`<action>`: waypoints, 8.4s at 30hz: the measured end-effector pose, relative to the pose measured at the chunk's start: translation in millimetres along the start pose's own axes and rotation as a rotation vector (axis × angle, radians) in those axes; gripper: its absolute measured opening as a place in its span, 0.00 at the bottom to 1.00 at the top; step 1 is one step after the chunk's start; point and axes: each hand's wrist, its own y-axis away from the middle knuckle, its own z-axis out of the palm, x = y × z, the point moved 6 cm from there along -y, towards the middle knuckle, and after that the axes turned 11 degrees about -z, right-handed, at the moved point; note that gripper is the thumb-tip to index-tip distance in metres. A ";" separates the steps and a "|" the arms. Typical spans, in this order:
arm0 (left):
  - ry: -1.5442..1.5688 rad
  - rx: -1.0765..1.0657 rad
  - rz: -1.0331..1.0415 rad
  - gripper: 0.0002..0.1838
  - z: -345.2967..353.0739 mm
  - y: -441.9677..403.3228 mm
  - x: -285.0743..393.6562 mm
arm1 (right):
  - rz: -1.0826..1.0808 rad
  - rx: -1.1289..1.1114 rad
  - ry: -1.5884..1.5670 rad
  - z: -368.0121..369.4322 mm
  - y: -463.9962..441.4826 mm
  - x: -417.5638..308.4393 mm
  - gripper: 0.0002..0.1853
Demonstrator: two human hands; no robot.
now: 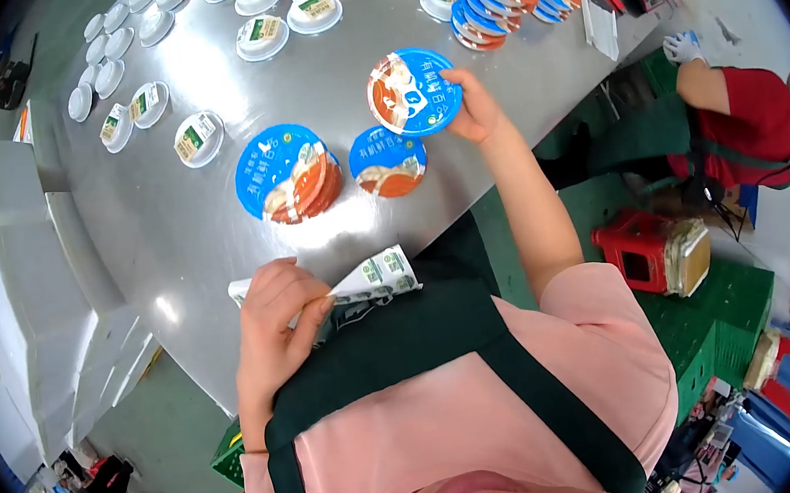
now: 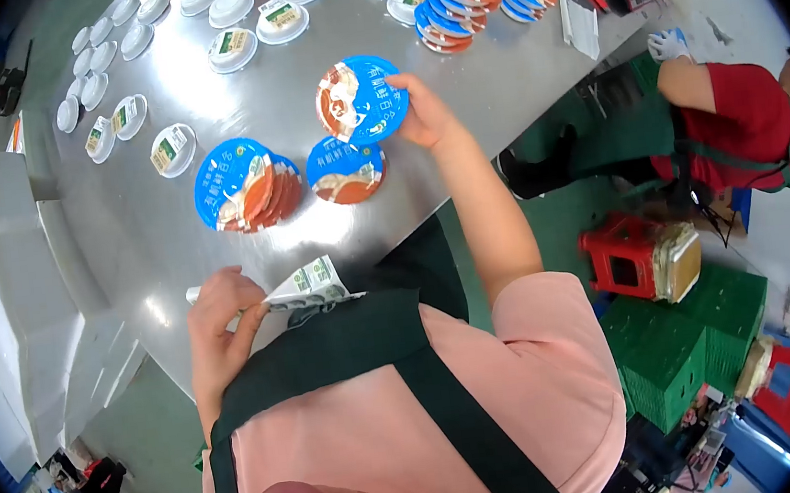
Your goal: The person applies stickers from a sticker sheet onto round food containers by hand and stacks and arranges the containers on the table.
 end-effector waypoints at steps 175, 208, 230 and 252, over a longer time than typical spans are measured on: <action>0.011 -0.077 -0.135 0.03 131.7 -80.9 -58.0 | -0.215 0.390 1.203 -35.3 68.5 74.4 0.18; 0.042 -0.054 0.028 0.05 59.8 -49.5 -2.4 | -0.458 0.239 1.942 -43.4 -51.3 -35.7 0.14; 0.065 0.158 -0.180 0.08 -12.0 -43.8 -20.2 | -0.473 0.029 2.288 -19.1 -141.3 12.8 0.30; 0.059 0.179 -0.084 0.07 -9.0 23.0 13.2 | -0.013 0.263 0.895 -27.9 -99.0 -38.7 0.27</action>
